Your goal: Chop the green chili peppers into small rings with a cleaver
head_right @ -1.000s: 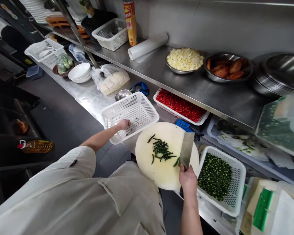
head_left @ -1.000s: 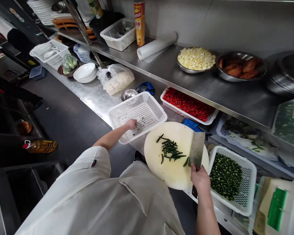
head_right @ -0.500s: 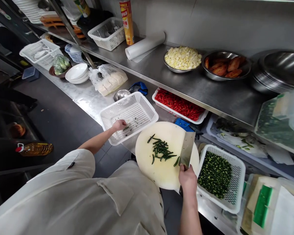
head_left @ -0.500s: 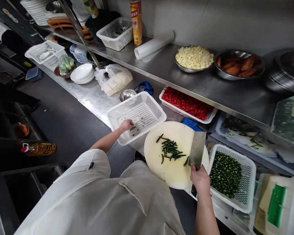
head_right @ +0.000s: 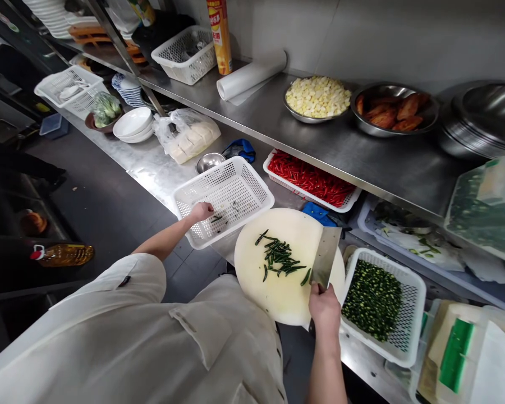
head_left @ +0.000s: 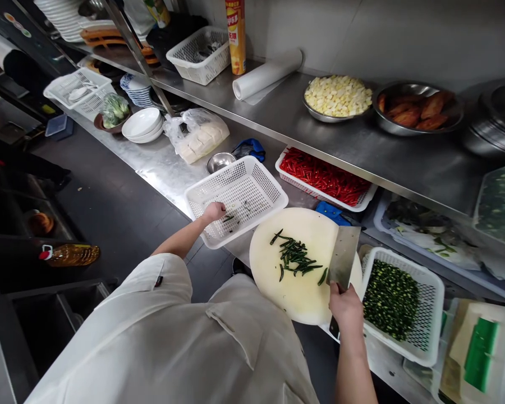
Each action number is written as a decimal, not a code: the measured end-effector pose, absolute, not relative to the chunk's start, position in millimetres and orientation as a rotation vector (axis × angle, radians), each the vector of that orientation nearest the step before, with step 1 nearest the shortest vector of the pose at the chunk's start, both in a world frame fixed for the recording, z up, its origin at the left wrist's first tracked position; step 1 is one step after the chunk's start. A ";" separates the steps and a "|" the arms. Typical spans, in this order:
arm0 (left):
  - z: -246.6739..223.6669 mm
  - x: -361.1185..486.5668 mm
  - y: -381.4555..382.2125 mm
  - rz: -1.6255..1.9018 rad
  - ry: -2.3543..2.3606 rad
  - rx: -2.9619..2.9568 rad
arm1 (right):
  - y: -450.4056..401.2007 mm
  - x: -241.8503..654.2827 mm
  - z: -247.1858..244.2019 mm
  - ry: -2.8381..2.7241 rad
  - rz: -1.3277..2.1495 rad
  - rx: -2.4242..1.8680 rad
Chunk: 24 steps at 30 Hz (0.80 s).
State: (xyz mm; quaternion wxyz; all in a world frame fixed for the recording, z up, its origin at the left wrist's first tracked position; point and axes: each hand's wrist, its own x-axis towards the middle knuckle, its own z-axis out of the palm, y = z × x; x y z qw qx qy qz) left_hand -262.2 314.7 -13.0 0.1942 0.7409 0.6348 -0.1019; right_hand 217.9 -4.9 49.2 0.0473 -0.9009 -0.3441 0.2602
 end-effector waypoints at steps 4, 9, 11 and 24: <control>-17.7 -262.5 314.3 -0.330 1.713 2.103 | -4.3 218.6 48.2 -1.047 0.812 -2.762; -22.1 -259.0 306.3 -0.340 1.691 2.124 | -3.9 218.8 50.3 -1.054 0.818 -2.766; -24.2 -255.7 300.9 -0.348 1.684 2.133 | -5.0 218.7 50.3 -1.040 0.811 -2.757; -31.3 -233.6 289.1 -0.300 1.595 2.158 | -3.9 217.8 52.4 -1.048 0.819 -2.749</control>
